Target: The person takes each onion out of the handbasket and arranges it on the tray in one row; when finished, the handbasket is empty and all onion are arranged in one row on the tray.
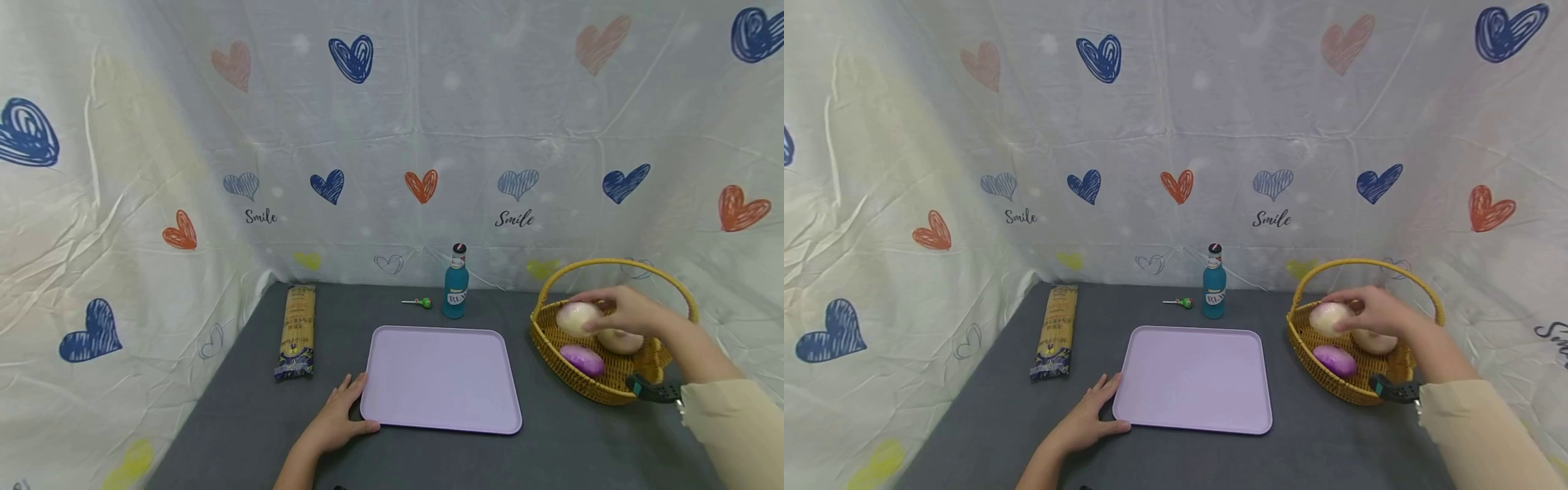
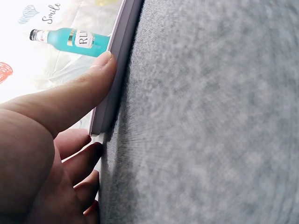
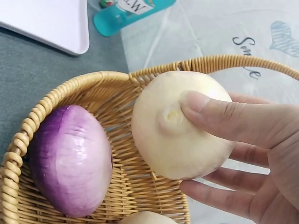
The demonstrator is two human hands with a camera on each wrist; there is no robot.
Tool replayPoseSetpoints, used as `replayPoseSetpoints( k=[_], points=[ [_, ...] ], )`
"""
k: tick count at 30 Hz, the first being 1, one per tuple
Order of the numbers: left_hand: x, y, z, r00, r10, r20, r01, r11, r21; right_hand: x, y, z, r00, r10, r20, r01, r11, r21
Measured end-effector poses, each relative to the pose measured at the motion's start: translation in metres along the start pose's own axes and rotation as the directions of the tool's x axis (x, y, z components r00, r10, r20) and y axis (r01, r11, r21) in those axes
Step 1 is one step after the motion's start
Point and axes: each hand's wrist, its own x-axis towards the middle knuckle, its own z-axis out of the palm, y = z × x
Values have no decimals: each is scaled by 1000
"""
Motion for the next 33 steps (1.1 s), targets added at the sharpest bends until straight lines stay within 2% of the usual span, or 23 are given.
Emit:
replayPoseSetpoints(
  k=[10,22,29,33],
  points=[
    [-1,1,-1,1000,-11,-5,11,1000,-2,-4,-4,7,999,3,-50,-7,997,-80],
    [-1,-1,0,999,-36,-6,36,999,-3,-4,-11,16,998,7,-60,-11,998,-60],
    [0,-1,2,1000,-19,-10,19,1000,5,-5,-15,19,996,-24,-88,15,994,-105],
    [-3,0,1,999,-38,-15,38,999,-8,-3,-20,22,995,-41,-90,34,996,-83]
  ],
)
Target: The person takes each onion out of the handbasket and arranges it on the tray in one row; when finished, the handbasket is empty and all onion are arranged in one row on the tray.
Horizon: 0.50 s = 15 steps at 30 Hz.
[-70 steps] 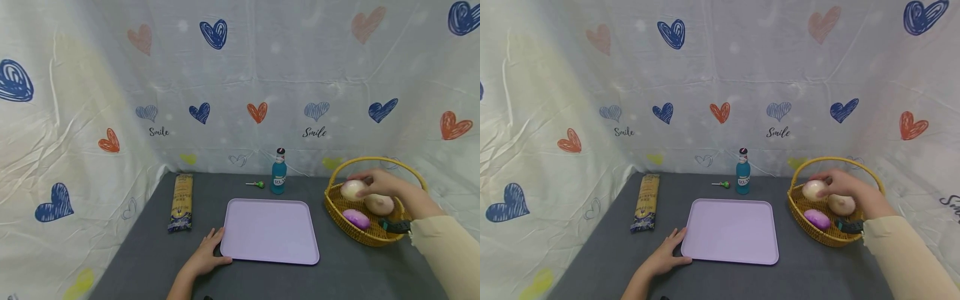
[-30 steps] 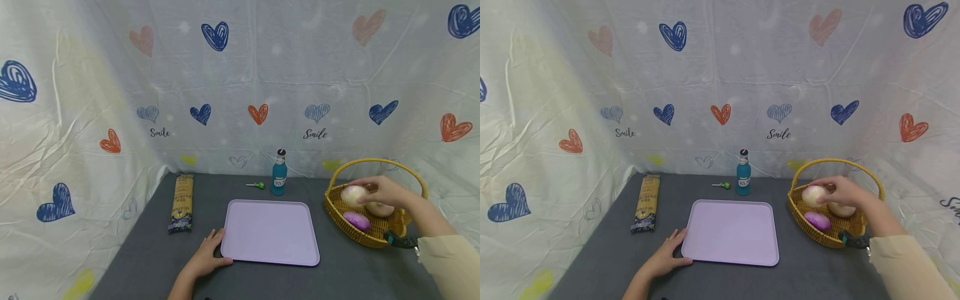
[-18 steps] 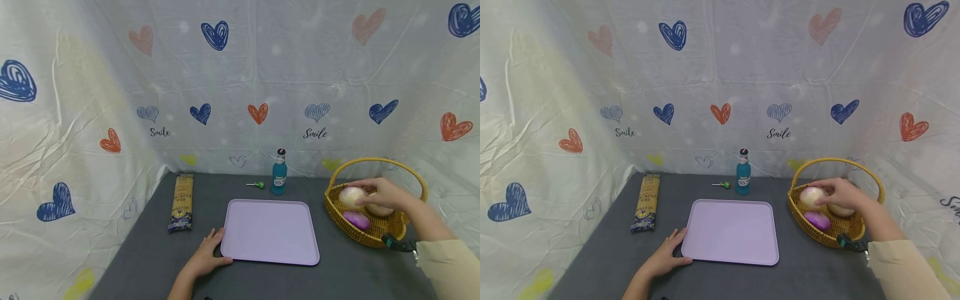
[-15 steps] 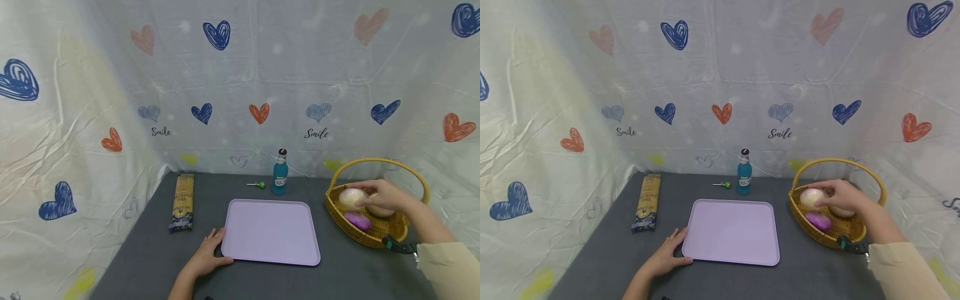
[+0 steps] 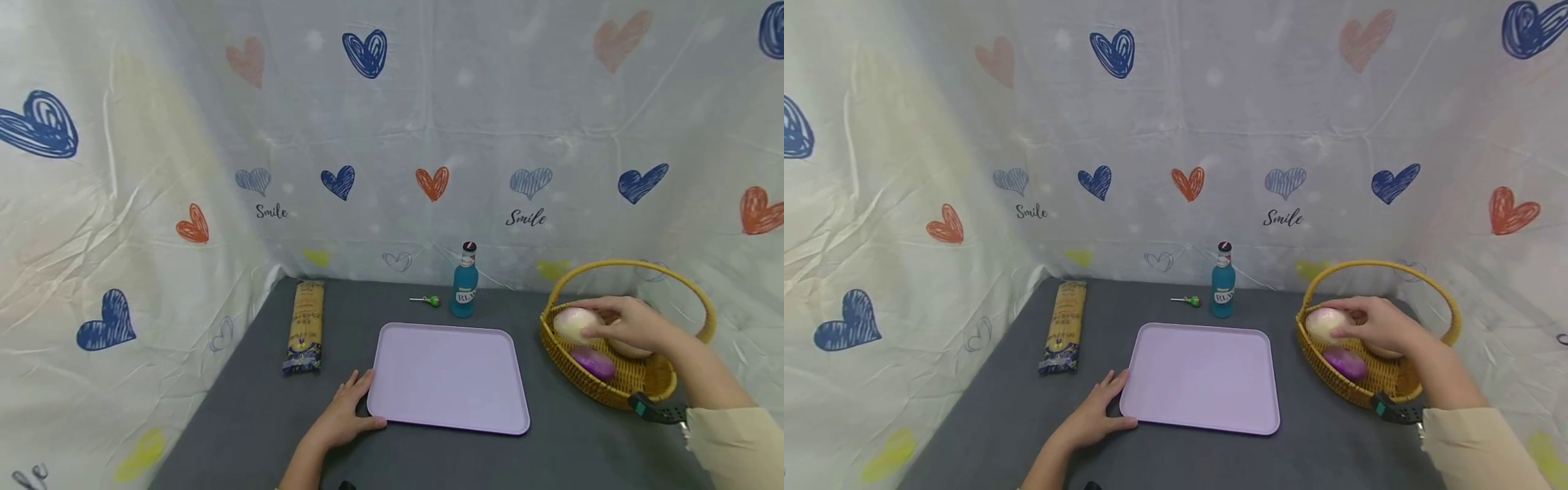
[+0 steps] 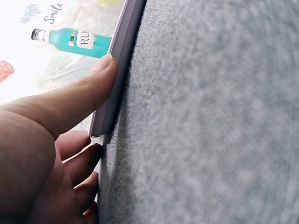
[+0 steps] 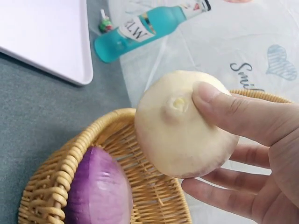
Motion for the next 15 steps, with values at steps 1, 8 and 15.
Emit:
replayPoseSetpoints(
  k=[1,8,15],
  points=[
    [0,0,0,1000,-5,-1,5,1000,-2,0,-1,0,1000,-1,5,1,1000,7],
    [0,1,0,1000,1,6,-1,1000,5,0,-7,3,999,38,4,-38,999,-29],
    [1,2,0,1000,-5,4,5,1000,4,0,-11,6,1000,31,-4,-31,999,-17]
  ],
)
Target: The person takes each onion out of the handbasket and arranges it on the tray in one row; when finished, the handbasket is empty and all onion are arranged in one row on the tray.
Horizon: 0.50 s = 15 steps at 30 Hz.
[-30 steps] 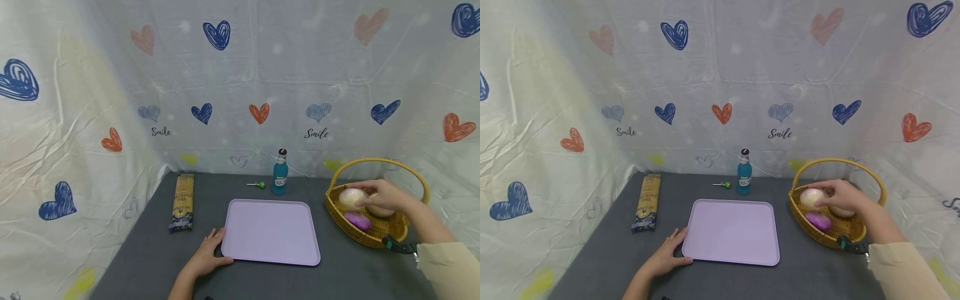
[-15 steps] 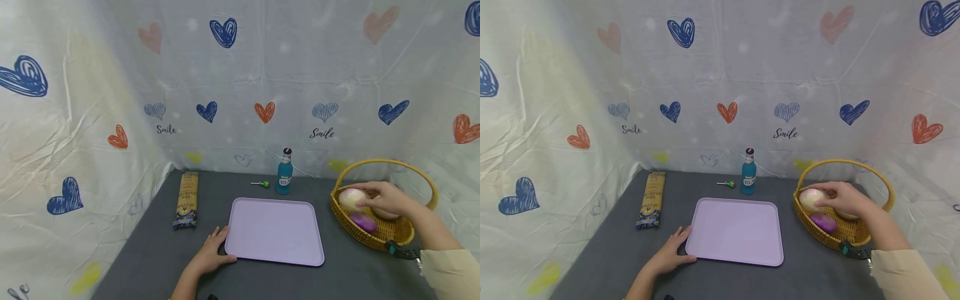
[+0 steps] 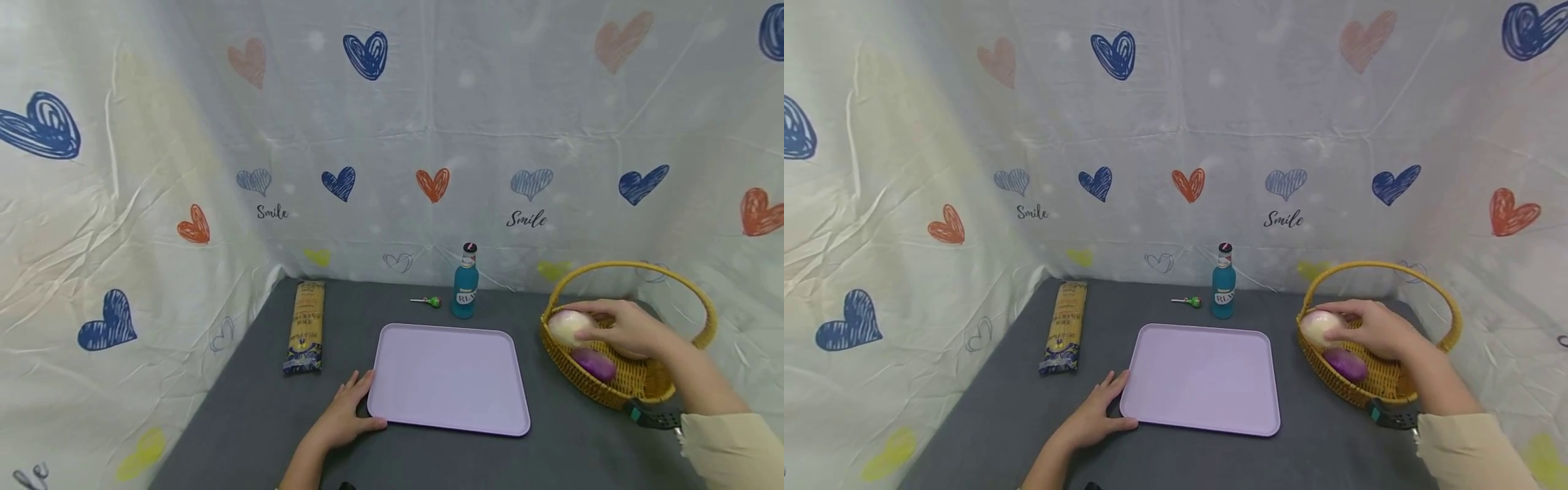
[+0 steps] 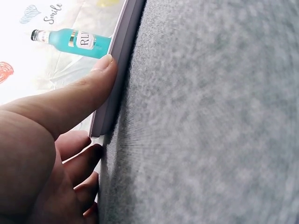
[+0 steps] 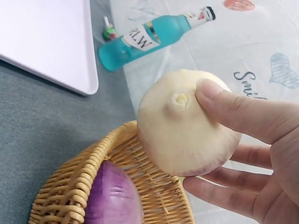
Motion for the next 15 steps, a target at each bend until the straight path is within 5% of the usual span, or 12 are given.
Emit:
replayPoseSetpoints(
  k=[15],
  points=[
    [-2,1,0,1000,-12,-10,12,1000,-8,2,-3,10,1000,-13,-27,13,1000,-18]
  ],
)
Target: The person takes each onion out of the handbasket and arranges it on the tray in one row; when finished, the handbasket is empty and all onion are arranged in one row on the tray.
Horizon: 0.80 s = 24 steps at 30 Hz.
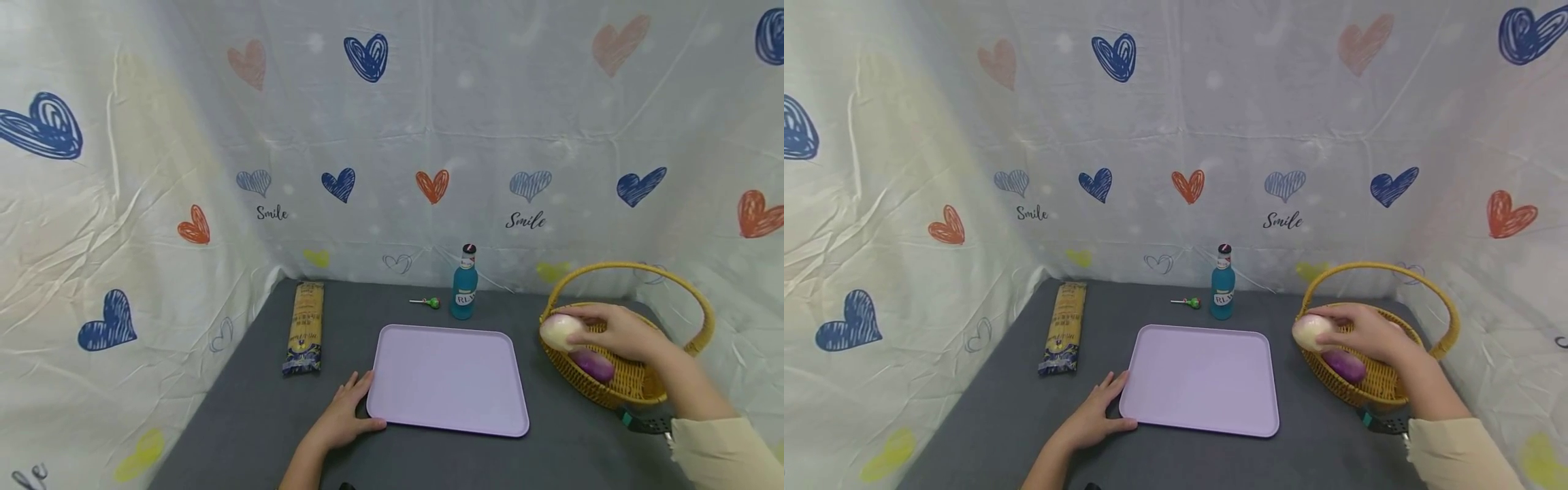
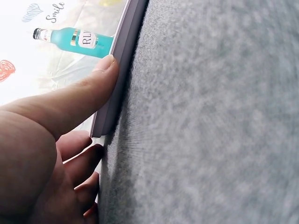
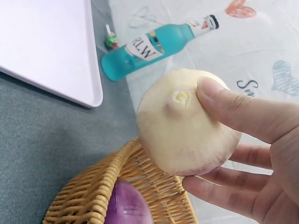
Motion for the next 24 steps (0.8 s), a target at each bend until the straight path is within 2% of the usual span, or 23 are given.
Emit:
replayPoseSetpoints(
  k=[9,16,24],
  points=[
    [-1,0,-1,1000,-2,1,2,1000,-15,5,-12,3,1000,-7,-9,7,999,35],
    [-1,-2,0,1000,8,-4,-8,1000,-13,11,-21,7,999,-41,-4,41,998,57],
    [2,-2,0,1000,9,-2,-9,1000,-7,16,-25,11,1000,-3,26,0,992,127]
  ],
)
